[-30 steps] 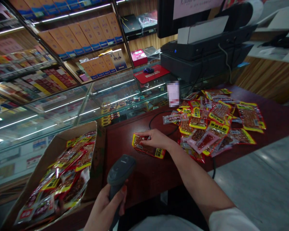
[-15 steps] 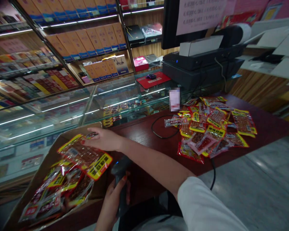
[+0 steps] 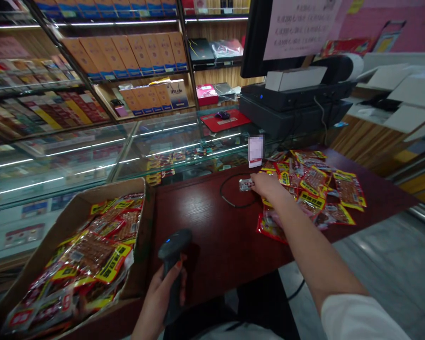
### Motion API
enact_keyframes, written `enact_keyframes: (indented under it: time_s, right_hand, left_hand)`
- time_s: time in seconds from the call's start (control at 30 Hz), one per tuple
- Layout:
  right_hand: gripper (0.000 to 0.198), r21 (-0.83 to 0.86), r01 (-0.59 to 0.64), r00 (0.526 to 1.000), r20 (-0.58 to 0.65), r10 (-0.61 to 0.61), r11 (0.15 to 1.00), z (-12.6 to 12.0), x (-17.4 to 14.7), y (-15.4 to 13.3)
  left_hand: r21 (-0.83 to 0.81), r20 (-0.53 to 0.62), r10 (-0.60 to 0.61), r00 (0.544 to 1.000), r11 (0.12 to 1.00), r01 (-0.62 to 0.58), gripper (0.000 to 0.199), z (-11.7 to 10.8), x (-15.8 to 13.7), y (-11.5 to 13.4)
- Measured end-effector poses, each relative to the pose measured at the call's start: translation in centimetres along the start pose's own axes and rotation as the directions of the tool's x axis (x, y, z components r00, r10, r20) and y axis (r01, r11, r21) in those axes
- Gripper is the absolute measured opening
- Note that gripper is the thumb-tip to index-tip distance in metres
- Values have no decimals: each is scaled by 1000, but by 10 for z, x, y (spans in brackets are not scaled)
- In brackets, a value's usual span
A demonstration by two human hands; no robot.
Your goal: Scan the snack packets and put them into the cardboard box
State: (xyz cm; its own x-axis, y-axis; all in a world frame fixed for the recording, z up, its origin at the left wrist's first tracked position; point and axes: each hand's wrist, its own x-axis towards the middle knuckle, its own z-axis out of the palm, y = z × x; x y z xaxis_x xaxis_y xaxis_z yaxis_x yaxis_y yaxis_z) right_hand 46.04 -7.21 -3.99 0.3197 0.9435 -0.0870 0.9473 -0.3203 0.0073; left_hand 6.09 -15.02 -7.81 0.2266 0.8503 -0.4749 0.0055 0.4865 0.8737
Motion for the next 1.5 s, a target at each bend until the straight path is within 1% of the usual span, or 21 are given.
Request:
enact_keyframes:
  time_s: [0.03, 0.1, 0.13, 0.2, 0.23, 0.27, 0.3, 0.33, 0.4, 0.43, 0.5, 0.57, 0.63, 0.73, 0.83, 1.0, 1.17, 1.27, 1.37, 1.5]
  right_hand:
    - [37, -23, 27, 1000, 9, -27, 999, 1, -1, 6]
    - [37, -20, 77, 997, -32, -77, 997, 2, -4, 3]
    - [34, 16, 95, 993, -68, -94, 995, 1, -6, -4]
    - [28, 163, 170, 980, -133, -149, 972, 1, -13, -28]
    - [27, 265, 232, 968, -162, -194, 936, 1, -18, -44]
    - [27, 374, 300, 951, -190, -244, 878, 3, -23, -62]
    - [27, 477, 362, 932, -215, -293, 801, 6, -29, -80]
    - [28, 568, 395, 919, -232, -320, 722, 10, -34, -97]
    - [29, 688, 400, 911, -231, -340, 605, 19, -43, -126]
    - [29, 718, 396, 910, -226, -347, 573, 25, -45, -136]
    - [30, 740, 403, 903, -225, -366, 538, 34, -47, -147]
    - [31, 757, 413, 896, -236, -377, 507, 41, -46, -148]
    - [33, 786, 399, 896, -227, -381, 471, 46, -42, -143]
    - [37, 834, 330, 918, -174, -356, 443, 53, -37, -134]
    - [34, 849, 297, 929, -150, -340, 438, 58, -35, -130]
    - [27, 843, 323, 916, -164, -367, 430, 60, -35, -131]
    - [27, 846, 311, 921, -155, -359, 433, 59, -34, -132]
    - [27, 849, 307, 921, -151, -359, 429, 57, -34, -131]
    - [28, 851, 324, 912, -164, -377, 413, 55, -34, -129]
    - [28, 850, 321, 916, -167, -366, 417, 56, -32, -128]
  left_hand:
    - [-1, -7, 0, 1000, 1000, 0, 57, 0, 0, 1]
    - [1, -8, -7, 1000, 1000, 7, 57, 0, 0, 1]
    - [4, -1, -11, 1000, 1000, 11, 57, 0, 0, 1]
    - [11, 4, -15, 1000, 1000, 15, 59, -1, 1, 0]
    - [15, -1, -13, 1000, 1000, 13, 60, -1, 1, -1]
    - [18, -12, -10, 1000, 1000, 10, 62, -2, 2, -2]
    - [23, -22, -10, 1000, 1000, 11, 64, -2, 3, -4]
    - [28, -32, -11, 999, 1000, 12, 66, -2, 4, -5]
    - [36, -46, -9, 999, 999, 11, 68, -2, 5, -9]
    - [39, -53, -10, 999, 999, 12, 69, -2, 6, -10]
    - [40, -70, -17, 997, 999, 20, 72, -1, 6, -10]
    - [39, -80, -24, 996, 999, 28, 73, 0, 5, -6]
    - [49, -71, -24, 997, 998, 28, 69, 3, 1, 0]
    - [89, -57, 1, 998, 996, 4, 62, 9, -6, 10]
    - [147, -59, 41, 997, 989, -32, 61, 14, -14, 15]
    - [193, -103, 108, 989, 977, -86, 57, 12, -18, 20]
    - [204, -77, 96, 992, 976, -79, 56, 5, -17, 23]
    - [192, -79, 102, 992, 978, -86, 55, 7, -20, 23]
    - [187, -100, 117, 988, 978, -97, 51, 9, -22, 25]
    - [223, -55, 104, 993, 971, -89, 48, 7, -24, 30]
